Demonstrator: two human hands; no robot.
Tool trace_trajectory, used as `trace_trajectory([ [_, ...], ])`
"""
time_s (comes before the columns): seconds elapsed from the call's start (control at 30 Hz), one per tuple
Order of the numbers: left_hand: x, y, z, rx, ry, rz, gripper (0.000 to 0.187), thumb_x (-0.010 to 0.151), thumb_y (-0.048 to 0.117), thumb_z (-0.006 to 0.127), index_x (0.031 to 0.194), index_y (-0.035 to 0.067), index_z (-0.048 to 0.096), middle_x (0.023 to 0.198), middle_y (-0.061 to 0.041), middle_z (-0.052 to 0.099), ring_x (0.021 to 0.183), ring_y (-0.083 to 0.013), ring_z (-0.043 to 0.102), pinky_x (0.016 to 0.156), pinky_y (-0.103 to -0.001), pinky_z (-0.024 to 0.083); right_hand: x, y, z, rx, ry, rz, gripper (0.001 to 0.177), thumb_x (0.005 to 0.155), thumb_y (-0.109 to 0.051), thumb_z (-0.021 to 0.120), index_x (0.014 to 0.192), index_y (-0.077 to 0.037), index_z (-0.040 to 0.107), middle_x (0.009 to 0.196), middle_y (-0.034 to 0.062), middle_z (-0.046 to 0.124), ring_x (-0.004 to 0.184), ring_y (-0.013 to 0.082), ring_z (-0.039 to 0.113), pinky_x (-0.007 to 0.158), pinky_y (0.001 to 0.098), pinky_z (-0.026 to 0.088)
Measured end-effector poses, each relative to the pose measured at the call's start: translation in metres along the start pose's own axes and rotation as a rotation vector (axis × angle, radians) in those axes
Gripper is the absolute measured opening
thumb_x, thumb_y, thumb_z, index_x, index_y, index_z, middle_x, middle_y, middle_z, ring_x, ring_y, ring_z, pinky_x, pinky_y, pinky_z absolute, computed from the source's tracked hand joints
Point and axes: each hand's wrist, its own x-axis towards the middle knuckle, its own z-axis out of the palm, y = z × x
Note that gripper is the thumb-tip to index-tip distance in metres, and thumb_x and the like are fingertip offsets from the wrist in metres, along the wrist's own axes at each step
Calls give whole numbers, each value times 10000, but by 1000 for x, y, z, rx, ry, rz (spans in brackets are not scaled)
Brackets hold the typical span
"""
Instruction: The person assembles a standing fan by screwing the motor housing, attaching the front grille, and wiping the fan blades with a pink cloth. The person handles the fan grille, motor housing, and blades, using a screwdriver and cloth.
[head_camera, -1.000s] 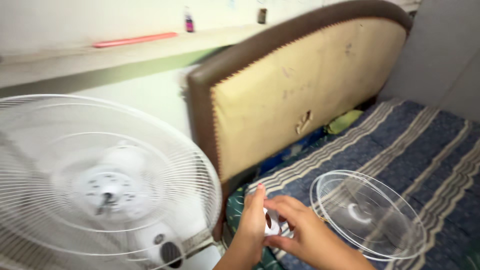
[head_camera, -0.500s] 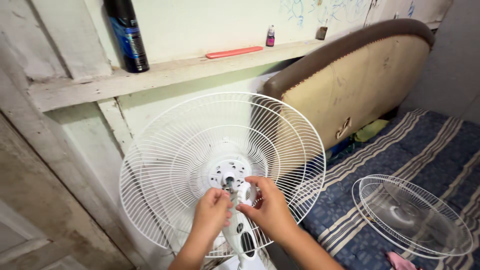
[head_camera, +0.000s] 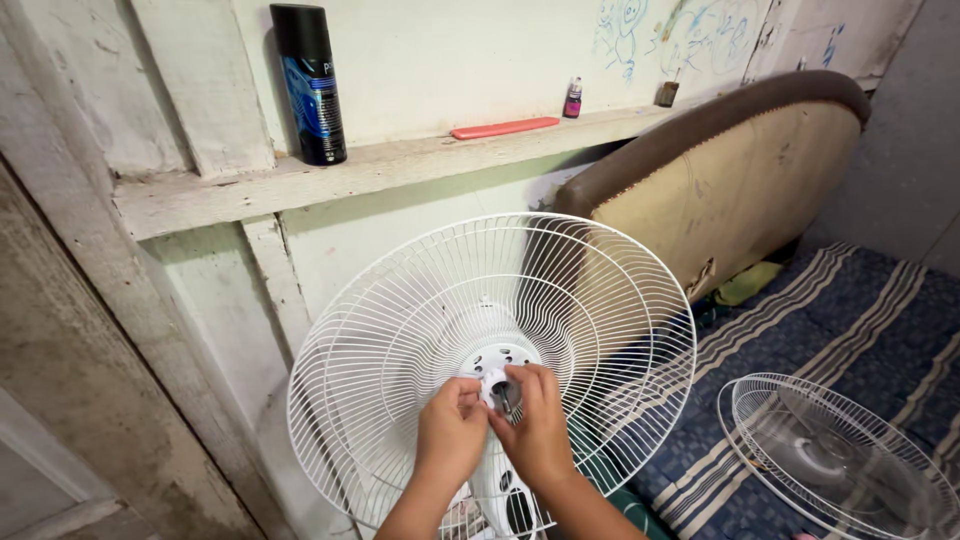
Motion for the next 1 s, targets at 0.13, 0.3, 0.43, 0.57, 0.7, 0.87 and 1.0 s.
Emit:
trace_trajectory([
  [0.13, 2, 2, 1, 3, 5, 8, 238, 844, 38, 649, 1074, 31, 712, 994, -127, 783, 881, -221, 783, 806, -331, 606, 2, 15, 6, -17, -6, -19, 648, 686, -94, 894, 1237, -51, 555, 1234, 196, 526, 1091, 378, 601, 862, 395, 547],
  [0.3, -2, 5, 1, 16, 20, -6, 270, 840, 37, 644, 1106, 43, 695, 970, -118, 786, 871, -221, 773, 794, -334, 598, 4, 23, 5, -29, -91, -25, 605, 711, -99, 883, 1253, -89, 615, 1184, 162, 543, 1021, 322, 624, 852, 374, 555],
  [0.43, -5, 7, 2, 51, 2, -67, 296, 852, 51, 627, 1140, 69, 688, 922, -113, 793, 823, -232, 768, 781, -342, 589, 7, 22, 0, -52, -87, -97, 618, 700, -108, 876, 1260, -76, 616, 1191, 159, 561, 1058, 337, 608, 882, 389, 541],
  [0.57, -4, 10, 5, 42, 32, -20, 252, 878, 69, 615, 1112, 55, 708, 923, -113, 784, 822, -225, 764, 775, -347, 589, 10, 21, -2, -124, -44, -135, 659, 670, -148, 887, 1255, -54, 598, 1181, 148, 588, 1090, 360, 589, 908, 413, 519],
  [0.7, -1, 14, 6, 37, 9, -43, 281, 902, 45, 544, 1112, 56, 730, 930, -127, 782, 832, -235, 773, 791, -347, 585, 7, 23, -1, -116, -14, -93, 670, 679, -197, 897, 1252, -31, 592, 1188, 170, 571, 1091, 360, 584, 897, 406, 524],
  [0.87, 2, 20, 3, 137, 90, 93, 288, 875, 38, 581, 1090, 59, 772, 1015, -166, 738, 924, -297, 720, 836, -387, 560, -6, 23, -3, -199, 1, -16, 655, 674, -243, 911, 1210, -33, 597, 1177, 155, 573, 1096, 355, 568, 870, 401, 528],
  [1.0, 6, 24, 4, 150, 82, 228, 311, 835, -3, 565, 1062, 40, 774, 1028, -163, 755, 969, -309, 711, 868, -394, 555, -11, 17, -11, -248, 21, -39, 610, 649, -208, 891, 1153, -30, 596, 1170, 147, 574, 1080, 359, 558, 886, 429, 506],
])
